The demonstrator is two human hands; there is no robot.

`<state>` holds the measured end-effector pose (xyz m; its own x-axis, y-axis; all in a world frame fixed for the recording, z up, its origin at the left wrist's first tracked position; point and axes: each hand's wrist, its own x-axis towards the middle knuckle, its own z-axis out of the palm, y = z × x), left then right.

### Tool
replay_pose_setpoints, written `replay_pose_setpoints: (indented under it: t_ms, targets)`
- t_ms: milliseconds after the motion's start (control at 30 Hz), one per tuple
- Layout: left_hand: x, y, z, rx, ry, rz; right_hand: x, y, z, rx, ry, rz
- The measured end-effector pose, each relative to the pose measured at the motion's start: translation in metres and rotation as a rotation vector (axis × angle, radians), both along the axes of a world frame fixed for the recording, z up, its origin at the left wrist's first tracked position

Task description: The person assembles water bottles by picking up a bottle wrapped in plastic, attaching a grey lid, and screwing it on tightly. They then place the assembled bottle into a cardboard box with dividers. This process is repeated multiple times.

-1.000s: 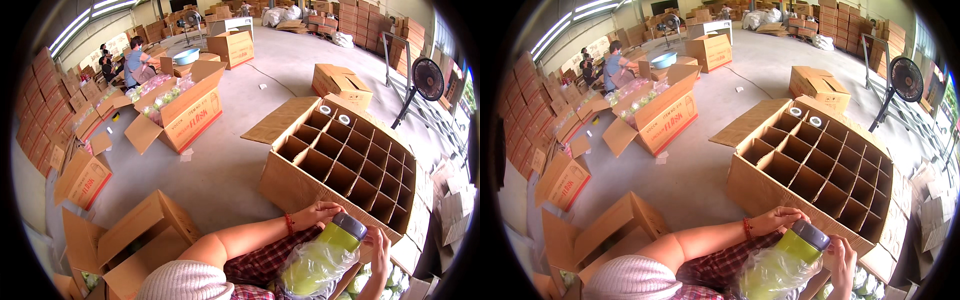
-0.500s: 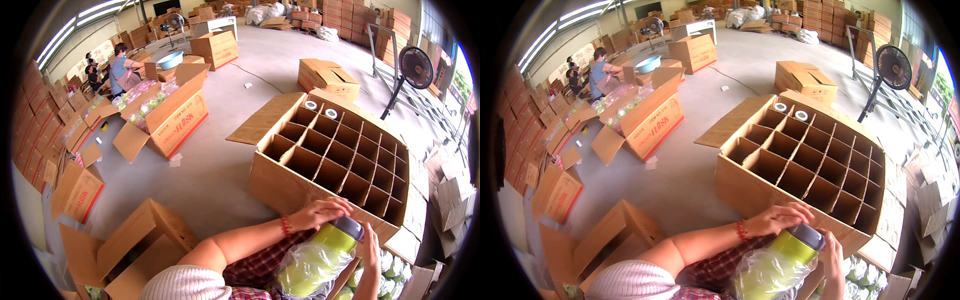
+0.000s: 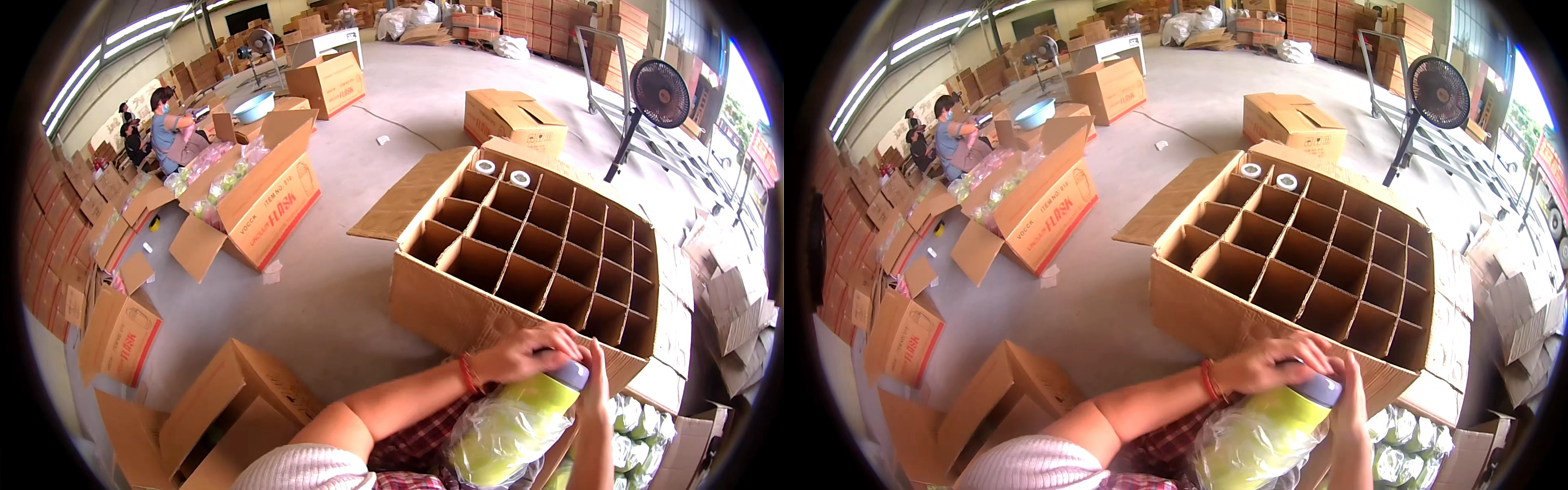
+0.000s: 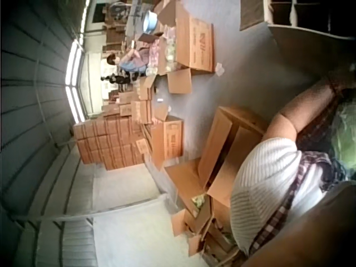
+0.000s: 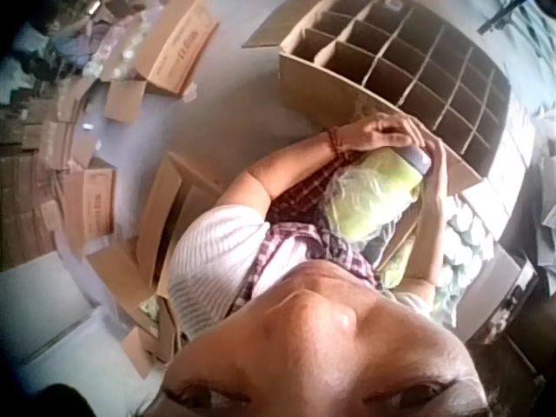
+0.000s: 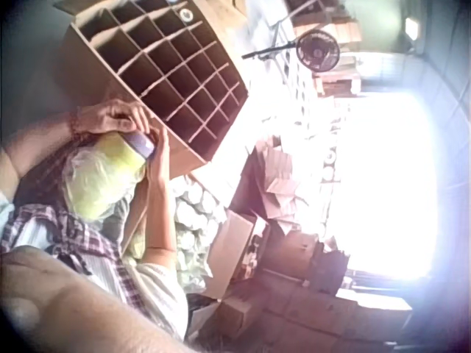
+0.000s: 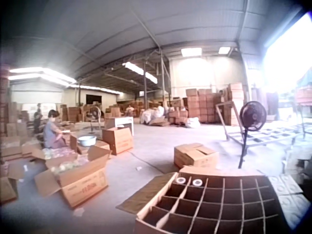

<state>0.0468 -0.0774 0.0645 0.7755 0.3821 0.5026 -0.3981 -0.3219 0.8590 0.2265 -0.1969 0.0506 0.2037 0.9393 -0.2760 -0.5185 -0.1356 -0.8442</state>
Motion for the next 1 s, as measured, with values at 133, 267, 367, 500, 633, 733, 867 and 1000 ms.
replay_pose_setpoints:
  t_ms: [133, 267, 367, 500, 633, 733, 867, 1000]
  targets:
    - [-0.017, 0.015, -0.053, -0.755, -0.036, -0.272, -0.019, -0.028, 0.071, -0.018, -0.9, 0.103]
    - [-0.003, 0.003, -0.004, -0.394, 0.089, -0.148, -0.002, 0.003, 0.027, -0.084, -0.248, -0.081]
    - [0.012, -0.037, 0.049, 0.373, 0.166, 0.24, -0.012, 0.02, 0.001, -0.117, -0.071, -0.176]
    - [0.025, -0.044, 0.04, 0.621, 0.318, 0.329, 0.008, 0.018, -0.047, 0.198, -0.307, -0.166]
    - [0.009, -0.003, 0.018, 0.215, -0.008, -0.051, -0.009, -0.024, 0.012, -0.065, -0.231, -0.126]
    - [-0.016, 0.013, -0.025, -0.292, -0.098, -0.242, -0.025, -0.031, 0.07, -0.037, -1.007, 0.098]
    - [-0.022, 0.013, -0.025, -0.488, -0.076, -0.283, -0.019, -0.017, 0.077, -0.201, -1.184, 0.155]
    - [0.008, -0.016, 0.033, 0.201, 0.083, 0.125, -0.007, 0.031, 0.013, -0.052, 0.021, -0.007]
